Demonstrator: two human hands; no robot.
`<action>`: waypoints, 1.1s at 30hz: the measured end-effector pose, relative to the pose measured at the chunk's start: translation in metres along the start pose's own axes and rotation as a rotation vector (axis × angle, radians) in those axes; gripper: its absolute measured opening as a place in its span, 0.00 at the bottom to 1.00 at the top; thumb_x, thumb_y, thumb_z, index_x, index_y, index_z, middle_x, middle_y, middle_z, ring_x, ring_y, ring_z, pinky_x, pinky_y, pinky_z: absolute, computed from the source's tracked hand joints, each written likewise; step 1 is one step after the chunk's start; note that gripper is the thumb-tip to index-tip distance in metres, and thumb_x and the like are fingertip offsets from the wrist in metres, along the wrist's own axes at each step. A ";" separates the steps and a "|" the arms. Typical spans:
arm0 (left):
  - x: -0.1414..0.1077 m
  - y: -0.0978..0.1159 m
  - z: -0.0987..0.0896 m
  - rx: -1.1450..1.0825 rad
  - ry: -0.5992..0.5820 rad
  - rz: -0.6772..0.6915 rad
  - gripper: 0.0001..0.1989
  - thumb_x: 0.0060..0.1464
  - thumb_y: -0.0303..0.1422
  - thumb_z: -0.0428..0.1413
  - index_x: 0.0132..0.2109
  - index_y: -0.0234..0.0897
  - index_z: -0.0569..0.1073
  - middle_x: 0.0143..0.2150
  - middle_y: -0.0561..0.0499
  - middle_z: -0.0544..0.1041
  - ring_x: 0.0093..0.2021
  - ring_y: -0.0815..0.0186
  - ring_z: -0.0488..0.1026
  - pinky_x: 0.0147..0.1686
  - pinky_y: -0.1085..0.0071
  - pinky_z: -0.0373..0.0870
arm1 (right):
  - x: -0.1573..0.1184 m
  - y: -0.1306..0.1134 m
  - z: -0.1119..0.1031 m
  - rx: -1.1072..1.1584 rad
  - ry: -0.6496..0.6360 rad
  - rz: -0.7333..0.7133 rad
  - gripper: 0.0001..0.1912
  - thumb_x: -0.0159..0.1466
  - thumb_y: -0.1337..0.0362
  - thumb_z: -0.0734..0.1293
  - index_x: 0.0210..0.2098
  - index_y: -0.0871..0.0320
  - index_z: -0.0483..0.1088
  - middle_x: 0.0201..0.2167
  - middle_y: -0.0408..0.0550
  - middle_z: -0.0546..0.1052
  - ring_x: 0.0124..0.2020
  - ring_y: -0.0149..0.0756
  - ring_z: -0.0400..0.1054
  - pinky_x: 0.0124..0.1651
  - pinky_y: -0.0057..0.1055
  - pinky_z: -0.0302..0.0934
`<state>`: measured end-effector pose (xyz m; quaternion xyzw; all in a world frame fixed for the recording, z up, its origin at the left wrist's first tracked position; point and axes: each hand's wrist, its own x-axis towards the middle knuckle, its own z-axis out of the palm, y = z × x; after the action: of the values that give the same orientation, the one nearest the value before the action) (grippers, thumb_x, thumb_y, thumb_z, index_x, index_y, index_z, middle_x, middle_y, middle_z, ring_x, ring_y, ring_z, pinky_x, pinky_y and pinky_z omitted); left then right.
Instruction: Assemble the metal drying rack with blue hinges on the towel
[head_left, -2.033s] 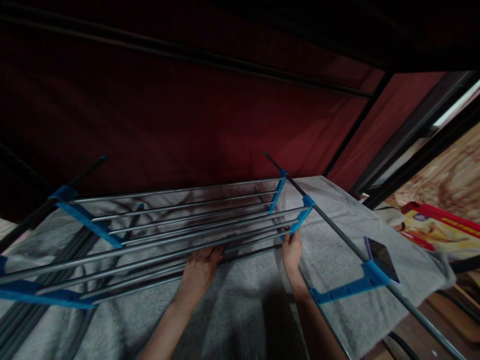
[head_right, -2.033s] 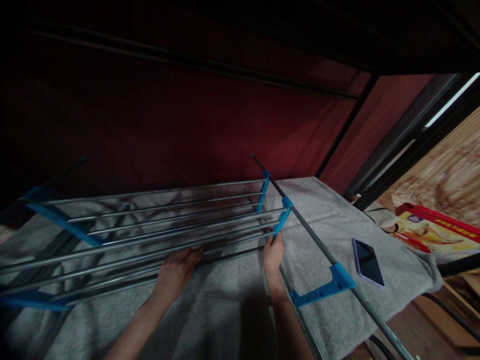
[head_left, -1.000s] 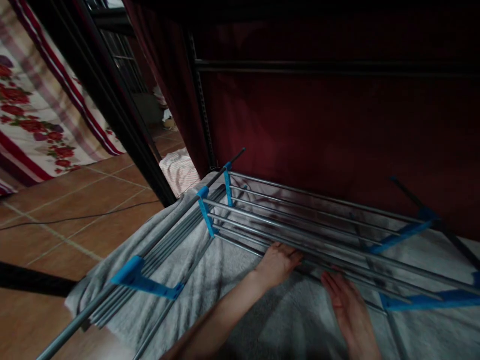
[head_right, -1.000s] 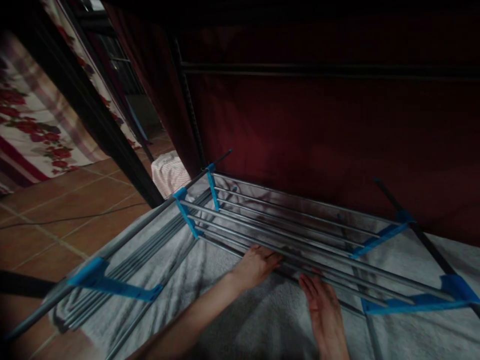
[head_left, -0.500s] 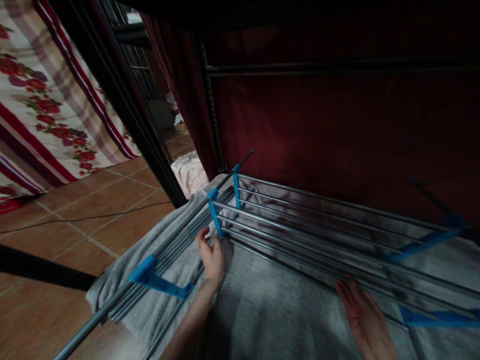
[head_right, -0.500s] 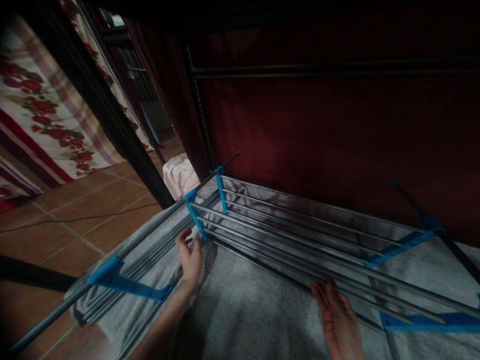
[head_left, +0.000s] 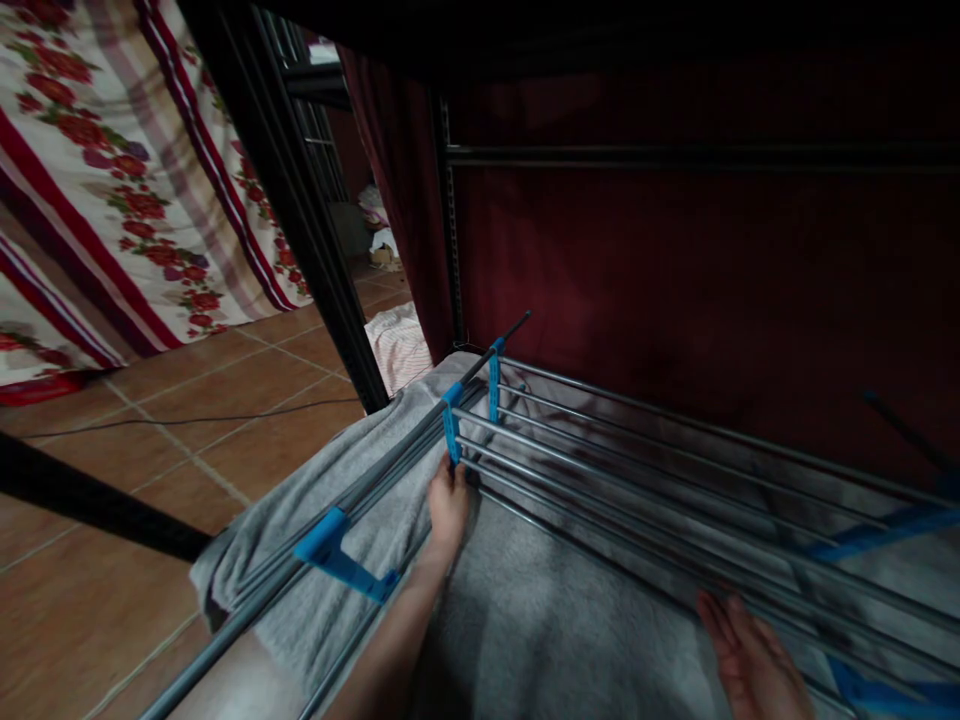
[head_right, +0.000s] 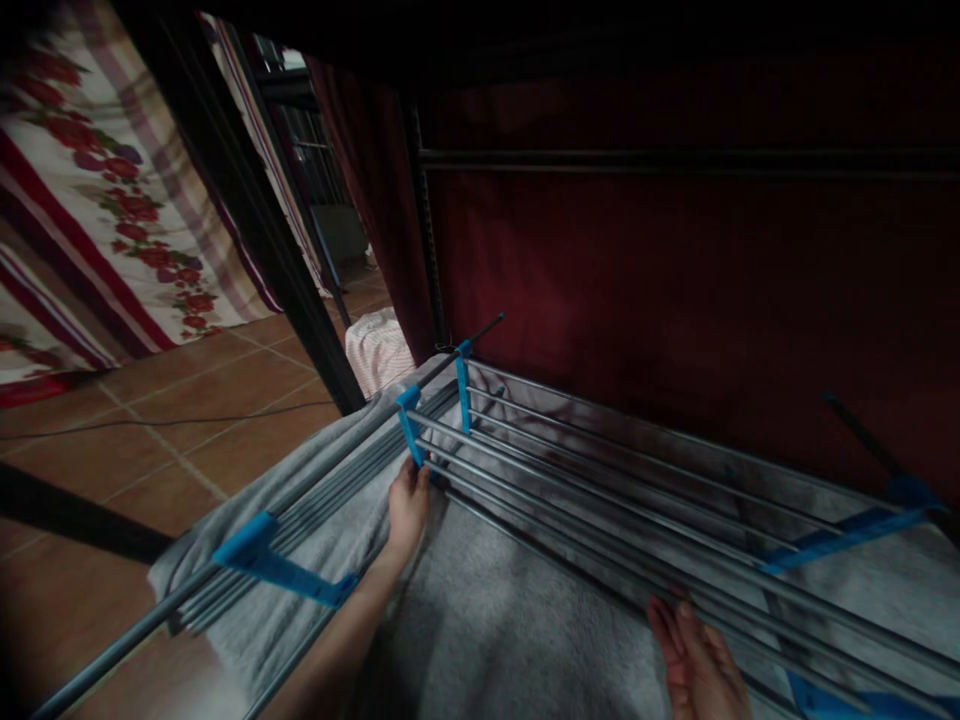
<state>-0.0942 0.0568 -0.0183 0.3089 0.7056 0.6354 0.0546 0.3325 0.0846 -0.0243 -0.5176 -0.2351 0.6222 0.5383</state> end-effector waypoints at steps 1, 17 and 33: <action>0.000 0.001 0.001 0.001 0.005 0.000 0.17 0.60 0.33 0.54 0.54 0.36 0.76 0.56 0.39 0.79 0.60 0.50 0.74 0.64 0.51 0.64 | 0.001 0.000 -0.001 0.007 0.002 0.007 0.17 0.54 0.52 0.79 0.38 0.51 0.76 0.41 0.43 0.82 0.44 0.34 0.79 0.44 0.23 0.76; -0.001 -0.004 0.005 0.050 0.029 -0.015 0.19 0.60 0.31 0.52 0.57 0.33 0.75 0.58 0.37 0.78 0.60 0.49 0.74 0.64 0.51 0.65 | -0.008 -0.003 0.008 -0.059 0.016 -0.042 0.20 0.51 0.50 0.80 0.36 0.53 0.75 0.40 0.45 0.81 0.50 0.42 0.77 0.60 0.42 0.70; 0.000 0.002 0.003 0.021 0.002 -0.017 0.18 0.57 0.27 0.54 0.54 0.36 0.76 0.55 0.40 0.79 0.58 0.50 0.74 0.63 0.51 0.66 | -0.006 0.001 0.003 -0.007 -0.051 -0.055 0.18 0.53 0.53 0.80 0.37 0.53 0.75 0.40 0.42 0.82 0.46 0.36 0.78 0.55 0.31 0.72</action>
<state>-0.0918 0.0595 -0.0174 0.3029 0.7149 0.6278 0.0559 0.3288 0.0794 -0.0216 -0.4967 -0.2653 0.6193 0.5472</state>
